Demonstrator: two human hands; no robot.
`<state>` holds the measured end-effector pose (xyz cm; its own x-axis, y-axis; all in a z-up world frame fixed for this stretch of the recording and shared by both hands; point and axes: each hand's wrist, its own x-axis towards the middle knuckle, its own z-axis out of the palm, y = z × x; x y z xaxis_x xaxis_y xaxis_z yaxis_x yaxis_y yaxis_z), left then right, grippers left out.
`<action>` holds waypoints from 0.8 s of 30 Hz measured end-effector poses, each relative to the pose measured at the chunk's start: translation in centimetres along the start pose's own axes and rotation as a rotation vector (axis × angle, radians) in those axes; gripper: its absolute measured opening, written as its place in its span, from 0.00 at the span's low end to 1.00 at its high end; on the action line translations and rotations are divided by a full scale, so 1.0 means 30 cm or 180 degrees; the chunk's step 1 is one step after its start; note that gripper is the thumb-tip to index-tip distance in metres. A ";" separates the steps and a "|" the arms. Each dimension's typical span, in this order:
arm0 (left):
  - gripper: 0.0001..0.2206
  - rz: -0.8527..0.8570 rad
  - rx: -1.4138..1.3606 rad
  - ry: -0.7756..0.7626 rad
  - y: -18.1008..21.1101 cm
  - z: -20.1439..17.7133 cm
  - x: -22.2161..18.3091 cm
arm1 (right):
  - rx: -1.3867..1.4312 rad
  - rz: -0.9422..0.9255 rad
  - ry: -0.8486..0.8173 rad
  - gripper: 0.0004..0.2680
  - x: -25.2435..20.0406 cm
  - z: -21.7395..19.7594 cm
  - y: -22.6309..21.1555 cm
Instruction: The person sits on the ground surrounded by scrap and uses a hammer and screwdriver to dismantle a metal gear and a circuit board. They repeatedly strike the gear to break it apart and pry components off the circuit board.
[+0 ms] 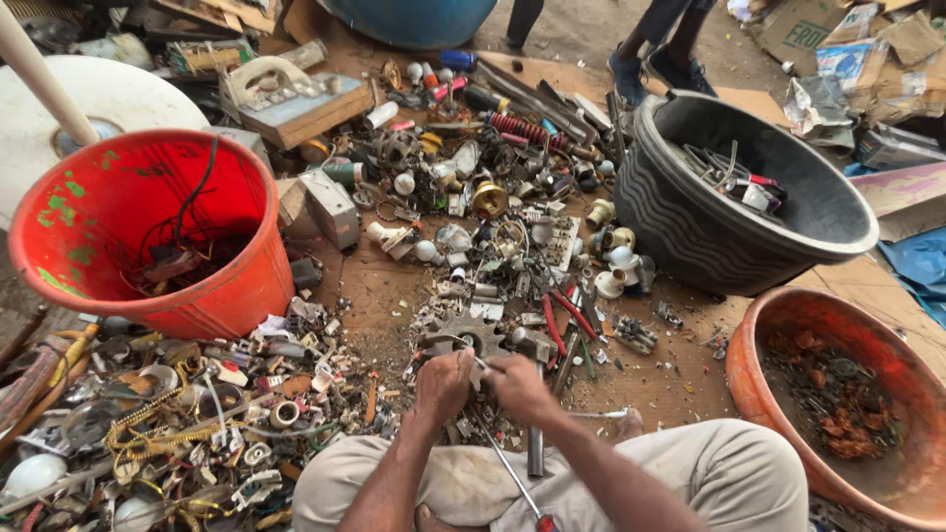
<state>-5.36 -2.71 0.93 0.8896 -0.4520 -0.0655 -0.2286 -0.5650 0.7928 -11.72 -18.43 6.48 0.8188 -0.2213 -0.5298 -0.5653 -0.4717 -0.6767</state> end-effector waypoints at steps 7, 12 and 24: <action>0.27 -0.0102 -0.0509 0.0910 -0.093 0.122 -0.005 | 0.2366 -0.0260 0.0778 0.11 0.105 0.271 0.036; 0.26 -0.1331 -0.3317 0.0005 -0.079 0.042 0.017 | 0.2116 -0.0083 0.0688 0.10 -0.001 0.186 -0.013; 0.23 -0.0892 -0.4893 -0.0420 0.089 -0.110 -0.029 | 0.0706 -0.0443 0.0717 0.14 -0.065 0.069 -0.046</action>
<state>-5.43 -1.55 5.12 0.7747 -0.5586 -0.2963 0.6116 0.5429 0.5755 -12.73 -15.58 7.39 0.8771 -0.3625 -0.3151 -0.4344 -0.3190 -0.8423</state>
